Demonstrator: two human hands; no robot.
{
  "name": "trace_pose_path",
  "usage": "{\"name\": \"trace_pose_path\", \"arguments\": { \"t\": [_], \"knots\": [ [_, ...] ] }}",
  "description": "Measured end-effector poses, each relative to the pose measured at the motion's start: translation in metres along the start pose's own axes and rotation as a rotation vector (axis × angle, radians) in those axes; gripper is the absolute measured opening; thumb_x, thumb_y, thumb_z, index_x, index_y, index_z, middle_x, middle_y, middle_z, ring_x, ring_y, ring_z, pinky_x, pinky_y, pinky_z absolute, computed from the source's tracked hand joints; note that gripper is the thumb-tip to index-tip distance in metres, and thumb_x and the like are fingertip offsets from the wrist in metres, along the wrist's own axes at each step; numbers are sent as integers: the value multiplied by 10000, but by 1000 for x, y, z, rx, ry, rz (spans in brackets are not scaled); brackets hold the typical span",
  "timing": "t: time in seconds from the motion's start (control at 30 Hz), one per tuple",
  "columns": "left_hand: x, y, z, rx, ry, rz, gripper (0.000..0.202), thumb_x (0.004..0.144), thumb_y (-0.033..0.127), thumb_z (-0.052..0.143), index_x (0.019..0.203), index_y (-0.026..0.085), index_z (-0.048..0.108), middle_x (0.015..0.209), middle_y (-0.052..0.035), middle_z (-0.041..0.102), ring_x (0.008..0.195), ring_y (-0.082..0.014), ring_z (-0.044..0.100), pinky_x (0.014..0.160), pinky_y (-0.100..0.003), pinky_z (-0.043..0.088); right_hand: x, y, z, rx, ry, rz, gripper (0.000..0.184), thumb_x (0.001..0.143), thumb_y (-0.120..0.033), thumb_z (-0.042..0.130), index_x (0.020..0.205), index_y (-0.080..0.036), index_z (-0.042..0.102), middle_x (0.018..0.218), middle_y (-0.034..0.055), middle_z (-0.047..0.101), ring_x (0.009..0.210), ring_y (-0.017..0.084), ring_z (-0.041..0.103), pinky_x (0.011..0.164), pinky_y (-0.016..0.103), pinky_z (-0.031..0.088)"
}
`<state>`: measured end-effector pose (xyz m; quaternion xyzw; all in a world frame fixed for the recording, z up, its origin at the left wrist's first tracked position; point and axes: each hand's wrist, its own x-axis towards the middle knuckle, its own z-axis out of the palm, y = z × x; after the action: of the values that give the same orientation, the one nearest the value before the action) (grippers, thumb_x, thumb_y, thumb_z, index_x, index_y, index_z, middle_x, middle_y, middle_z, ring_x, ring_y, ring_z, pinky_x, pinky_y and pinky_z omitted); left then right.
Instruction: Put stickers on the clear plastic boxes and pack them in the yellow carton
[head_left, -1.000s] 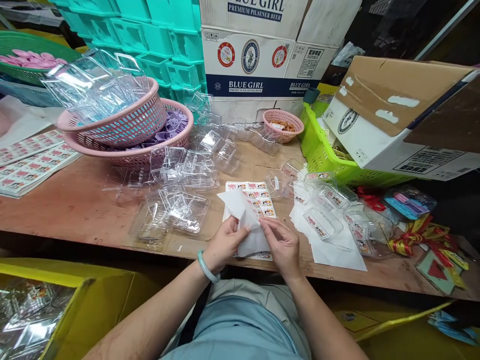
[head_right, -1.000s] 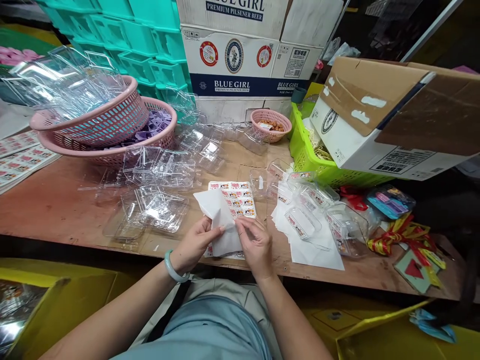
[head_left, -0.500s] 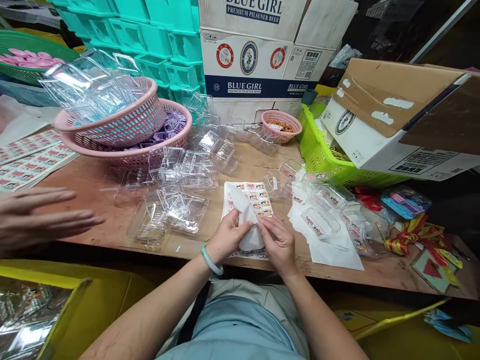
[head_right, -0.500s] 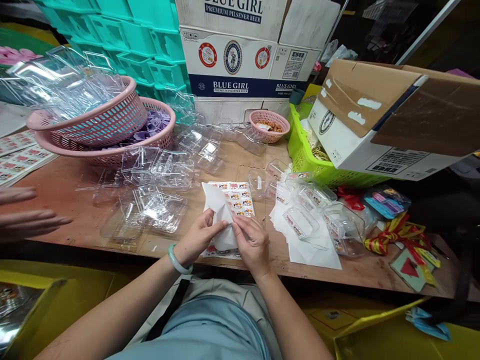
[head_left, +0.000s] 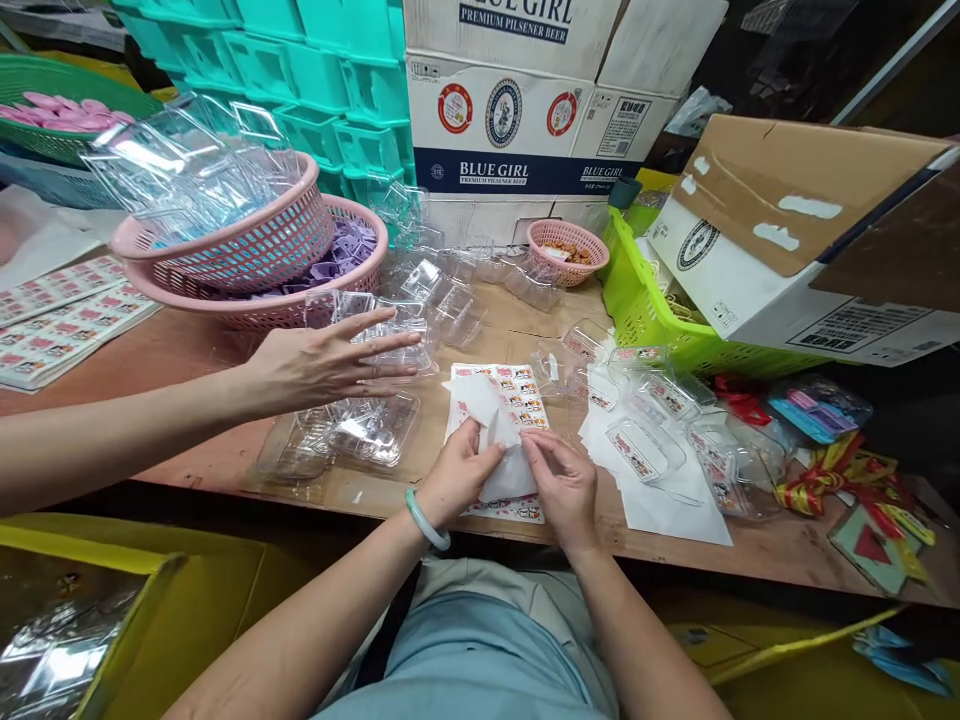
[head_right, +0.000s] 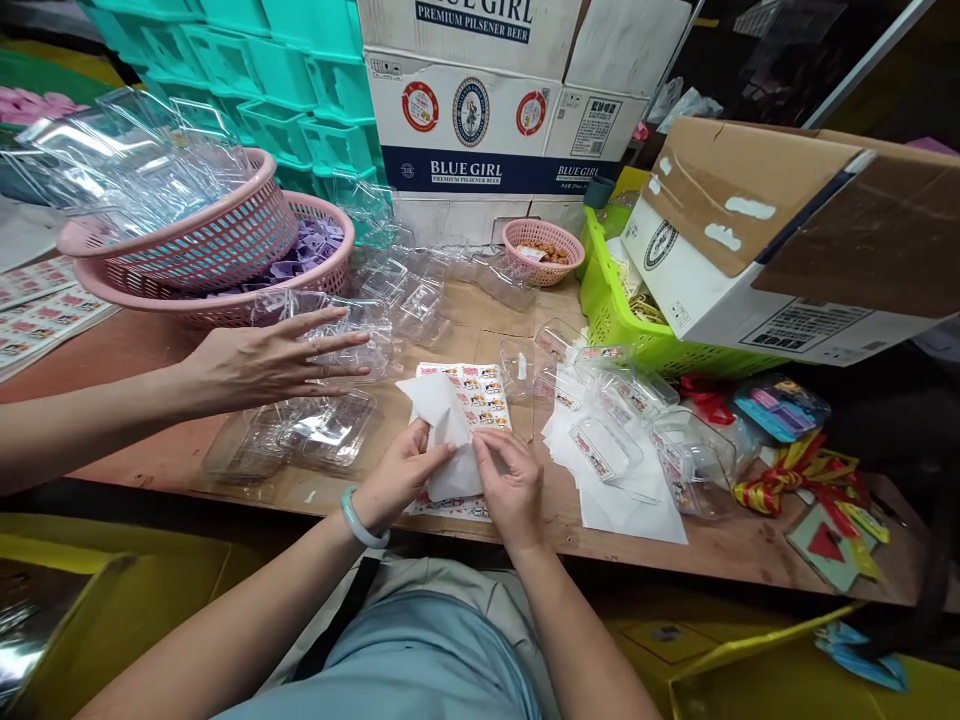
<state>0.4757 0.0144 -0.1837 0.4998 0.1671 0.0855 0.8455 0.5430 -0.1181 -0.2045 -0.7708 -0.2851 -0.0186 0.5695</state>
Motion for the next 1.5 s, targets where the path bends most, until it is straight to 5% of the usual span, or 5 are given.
{"name": "trace_pose_path", "arguments": {
  "t": [0.2,0.5,0.73,1.1,1.5],
  "knots": [
    [3,-8,-5,119,17,58,555,774,358,672,1260,162,488,1246,-142,623,1075,-258,624,886,-368,514,9,5,-3,-92,20,13,155,904,-295,556,940,-204,676,964,56,708,928,205,650,879,380,512],
    [-66,-4,-48,1182,506,827,656,807,191,650,1401,283,388,1514,-104,344,1427,-341,228,1147,-550,210,22,-9,28,-381,-198,-375,368,892,-226,558,1260,-216,559,1190,113,639,1160,260,558,1010,475,451],
    [-81,8,-144,1436,857,605,980,715,422,754,1488,223,186,1572,-202,99,1446,-410,76,1129,-614,159,37,-36,117,-275,-714,-332,1190,607,-412,838,1515,-307,77,1530,156,268,1414,344,266,1100,543,330],
    [-121,47,-242,1497,816,575,741,789,148,599,1447,263,279,1396,-148,399,1334,-312,372,1102,-514,292,8,-72,218,-197,-709,-430,1091,578,-329,836,1479,-331,222,1367,134,384,1257,366,431,1011,517,443],
    [-128,100,-372,1201,1306,349,737,696,66,537,1412,198,427,1518,-108,320,1428,-289,234,1192,-462,148,7,-149,380,-344,-866,-519,1062,655,-472,805,1484,-134,234,1510,247,226,1321,408,361,1056,502,361]
  ]
}}
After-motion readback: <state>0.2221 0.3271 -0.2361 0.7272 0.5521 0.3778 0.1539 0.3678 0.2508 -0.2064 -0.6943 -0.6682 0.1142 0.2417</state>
